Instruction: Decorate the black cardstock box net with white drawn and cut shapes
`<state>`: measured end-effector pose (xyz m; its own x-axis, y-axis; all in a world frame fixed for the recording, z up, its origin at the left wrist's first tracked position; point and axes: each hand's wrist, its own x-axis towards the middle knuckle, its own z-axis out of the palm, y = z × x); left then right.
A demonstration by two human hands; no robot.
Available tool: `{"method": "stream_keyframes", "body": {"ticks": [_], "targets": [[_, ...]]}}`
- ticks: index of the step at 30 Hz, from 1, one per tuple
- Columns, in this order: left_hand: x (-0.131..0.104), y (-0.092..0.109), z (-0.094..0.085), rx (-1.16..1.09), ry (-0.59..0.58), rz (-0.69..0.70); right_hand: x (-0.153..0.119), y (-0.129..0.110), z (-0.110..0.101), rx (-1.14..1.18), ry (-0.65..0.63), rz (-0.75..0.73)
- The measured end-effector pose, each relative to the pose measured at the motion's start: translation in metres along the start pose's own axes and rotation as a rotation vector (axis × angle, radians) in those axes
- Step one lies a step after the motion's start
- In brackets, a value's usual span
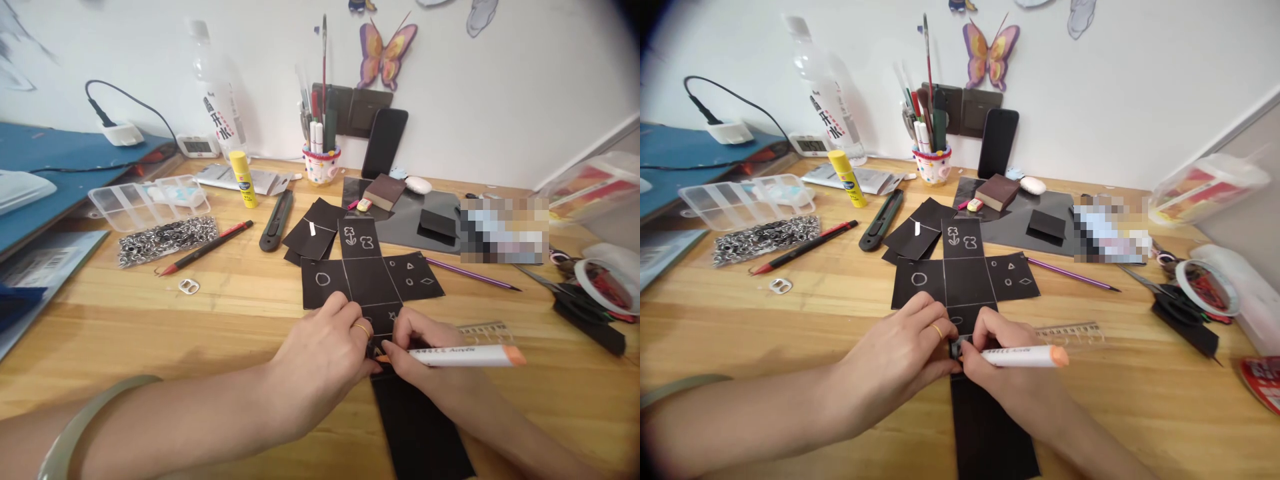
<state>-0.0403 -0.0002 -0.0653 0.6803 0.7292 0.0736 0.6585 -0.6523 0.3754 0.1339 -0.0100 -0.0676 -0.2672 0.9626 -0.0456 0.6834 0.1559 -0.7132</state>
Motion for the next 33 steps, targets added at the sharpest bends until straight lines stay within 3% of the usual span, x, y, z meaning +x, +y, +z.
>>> {"method": "stream_keyframes", "body": {"ticks": [7,11,15,17,23,26,33], "targets": [[0.0,0.001,-0.002,-0.008,0.009,-0.017,0.0,0.005,0.003,-0.038,0.073,-0.028],[0.0,0.001,-0.002,-0.001,0.007,-0.016,0.001,0.006,0.002,0.066,0.071,-0.017],[-0.001,0.001,-0.002,-0.007,0.017,-0.008,0.004,0.011,-0.014,0.356,0.162,0.019],[-0.001,0.001,-0.002,-0.007,0.014,-0.011,0.005,0.017,-0.029,0.395,0.19,0.006],[-0.001,0.001,-0.001,0.007,0.035,0.011,0.004,0.044,-0.068,-0.042,0.041,-0.042],[-0.001,0.001,0.0,0.002,0.045,-0.003,0.003,0.052,-0.071,-0.22,-0.045,-0.134],[-0.002,0.002,0.001,-0.007,0.062,-0.019,0.0,0.052,-0.067,-0.316,-0.121,-0.016]]}}
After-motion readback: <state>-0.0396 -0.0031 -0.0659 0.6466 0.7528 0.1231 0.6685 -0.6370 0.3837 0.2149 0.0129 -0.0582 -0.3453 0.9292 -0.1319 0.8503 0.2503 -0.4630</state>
